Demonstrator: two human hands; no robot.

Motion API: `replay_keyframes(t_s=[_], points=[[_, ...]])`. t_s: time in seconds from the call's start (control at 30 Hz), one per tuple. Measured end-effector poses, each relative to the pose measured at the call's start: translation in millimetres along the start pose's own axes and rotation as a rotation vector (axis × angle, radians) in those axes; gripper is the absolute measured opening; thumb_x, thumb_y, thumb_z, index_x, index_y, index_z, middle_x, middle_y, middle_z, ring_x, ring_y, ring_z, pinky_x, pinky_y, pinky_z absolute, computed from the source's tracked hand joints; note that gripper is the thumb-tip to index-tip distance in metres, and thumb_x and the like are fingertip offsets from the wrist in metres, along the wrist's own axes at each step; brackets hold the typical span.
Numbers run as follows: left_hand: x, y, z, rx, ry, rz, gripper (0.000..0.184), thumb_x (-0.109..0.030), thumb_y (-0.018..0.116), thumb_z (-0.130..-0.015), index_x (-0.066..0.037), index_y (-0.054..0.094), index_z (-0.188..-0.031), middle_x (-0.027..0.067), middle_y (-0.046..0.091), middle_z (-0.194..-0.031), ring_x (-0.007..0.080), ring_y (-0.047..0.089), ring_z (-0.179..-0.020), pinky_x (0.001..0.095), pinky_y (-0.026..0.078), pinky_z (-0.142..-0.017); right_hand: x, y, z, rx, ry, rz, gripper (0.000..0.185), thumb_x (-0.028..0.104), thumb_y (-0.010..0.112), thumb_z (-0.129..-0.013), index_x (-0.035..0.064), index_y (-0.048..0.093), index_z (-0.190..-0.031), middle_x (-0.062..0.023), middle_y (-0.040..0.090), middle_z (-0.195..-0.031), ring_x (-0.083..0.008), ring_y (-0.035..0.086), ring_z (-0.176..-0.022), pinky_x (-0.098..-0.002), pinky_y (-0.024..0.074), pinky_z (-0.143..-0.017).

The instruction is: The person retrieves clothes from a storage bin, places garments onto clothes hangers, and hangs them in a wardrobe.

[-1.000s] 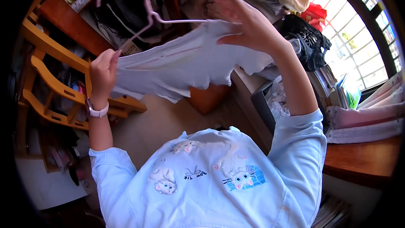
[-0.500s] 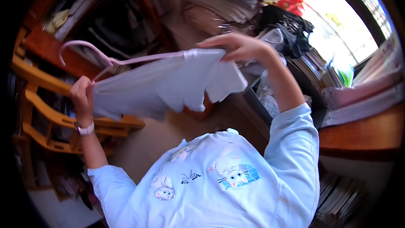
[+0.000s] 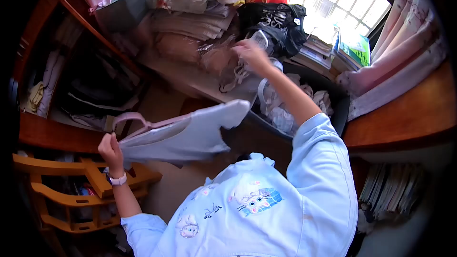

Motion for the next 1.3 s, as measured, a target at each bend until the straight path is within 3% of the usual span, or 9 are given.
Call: replay_keyframes(t_s=[0.07, 0.17, 0.23, 0.3, 0.5, 0.57, 0.9, 1.17, 1.3], points=[[5, 9, 5, 0.052, -0.087, 0.085, 0.045, -0.032, 0.046, -0.089, 0.0, 0.039, -0.057, 0.0143, 0.037, -0.051, 0.0304, 0.042, -0.045, 0.0366, 0.03, -0.042, -74, -84, -38, -0.561, 0.115, 0.489, 0.029, 0.021, 0.056, -0.069, -0.0043, 0.062, -0.082, -0.0195, 0.063, -0.078, -0.0328, 0.061, -0.078, -0.0377, 0.0481, -0.071], [16, 14, 14, 0.121, -0.291, 0.117, 0.073, -0.071, 0.04, -0.074, -0.002, 0.029, -0.053, 0.0116, 0.027, -0.049, 0.0253, 0.032, -0.042, 0.0337, 0.022, -0.041, -217, -178, -84, -0.71, 0.796, 0.825, 0.05, 0.027, 0.056, -0.067, -0.008, 0.054, -0.103, -0.0269, 0.055, -0.105, -0.0304, 0.053, -0.104, -0.0361, 0.0438, -0.084], [21, 5, 14, 0.18, -0.301, 0.068, 0.077, -0.077, 0.044, -0.065, -0.002, 0.028, -0.053, 0.0109, 0.026, -0.049, 0.0252, 0.03, -0.042, 0.0331, 0.02, -0.041, -282, -220, -98, -0.535, 0.821, 0.286, 0.049, 0.028, 0.059, -0.074, -0.0017, 0.05, -0.113, -0.0178, 0.056, -0.097, -0.0261, 0.055, -0.093, -0.036, 0.046, -0.079], [23, -4, 6, 0.171, -0.242, 0.041, 0.076, -0.076, 0.05, -0.062, -0.003, 0.028, -0.052, 0.011, 0.026, -0.048, 0.0256, 0.031, -0.042, 0.0323, 0.02, -0.041, -334, -254, -111, -0.529, 0.777, -0.712, 0.018, 0.021, 0.054, -0.082, 0.0061, 0.053, -0.093, -0.0087, 0.058, -0.091, -0.0249, 0.057, -0.085, -0.0385, 0.0493, -0.075], [32, -23, 1, 0.035, -0.268, -0.171, 0.042, -0.017, 0.071, -0.071, -0.003, 0.037, -0.051, 0.0111, 0.037, -0.048, 0.0259, 0.039, -0.042, 0.0319, 0.028, -0.04, -217, -244, -117, -0.585, 0.463, -0.714, 0.042, 0.032, 0.047, -0.087, -0.0033, 0.055, -0.109, -0.0187, 0.054, -0.114, -0.0313, 0.056, -0.096, -0.0403, 0.043, -0.087], [37, -28, 2, 0.03, -0.268, -0.193, 0.038, -0.013, 0.066, -0.075, -0.002, 0.038, -0.052, 0.0107, 0.038, -0.049, 0.0261, 0.038, -0.042, 0.0312, 0.029, -0.04, -136, -218, -91, -0.922, 0.396, 0.116, 0.049, 0.035, 0.046, -0.088, -0.0088, 0.052, -0.109, -0.0204, 0.055, -0.111, -0.0311, 0.055, -0.097, -0.0333, 0.0405, -0.087], [89, -53, 10, -0.179, -0.308, -0.108, 0.033, -0.021, 0.064, -0.08, -0.003, 0.046, -0.058, 0.0064, 0.044, -0.049, 0.0192, 0.043, -0.042, 0.0256, 0.032, -0.04, 118, -132, 13, -0.196, -0.21, 0.586, 0.034, 0.026, 0.05, -0.089, -0.0044, 0.055, -0.104, -0.0027, 0.057, -0.076, -0.0077, 0.047, -0.066, -0.0202, 0.0381, -0.061], [116, -80, -11, -0.133, -0.308, 0.128, 0.03, -0.035, 0.064, -0.078, -0.008, 0.052, -0.086, 0.0025, 0.048, -0.062, 0.0137, 0.048, -0.052, 0.0226, 0.035, -0.044, 228, 99, 43, 0.428, -0.257, 0.039, 0.02, 0.014, 0.053, -0.087, 0.0012, 0.053, -0.102, 0.0025, 0.052, -0.081, -0.0026, 0.046, -0.075, -0.017, 0.037, -0.065], [131, -104, -25, -0.142, -0.137, 0.121, 0.043, -0.03, 0.063, -0.077, -0.004, 0.045, -0.106, 0.0135, 0.048, -0.101, 0.0307, 0.046, -0.093, 0.0342, 0.039, -0.083, 265, 200, 79, 0.827, -0.133, -0.213, 0.03, 0.017, 0.058, -0.084, -0.0011, 0.048, -0.106, 0.0006, 0.052, -0.084, -0.0046, 0.046, -0.078, -0.0185, 0.0377, -0.067]])
Point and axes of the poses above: each hand's wrist, its own z-axis away from the middle knuckle, its own y-axis out of the palm, x = y × z, the point moved 1 cm from there along -z, towards the middle knuckle
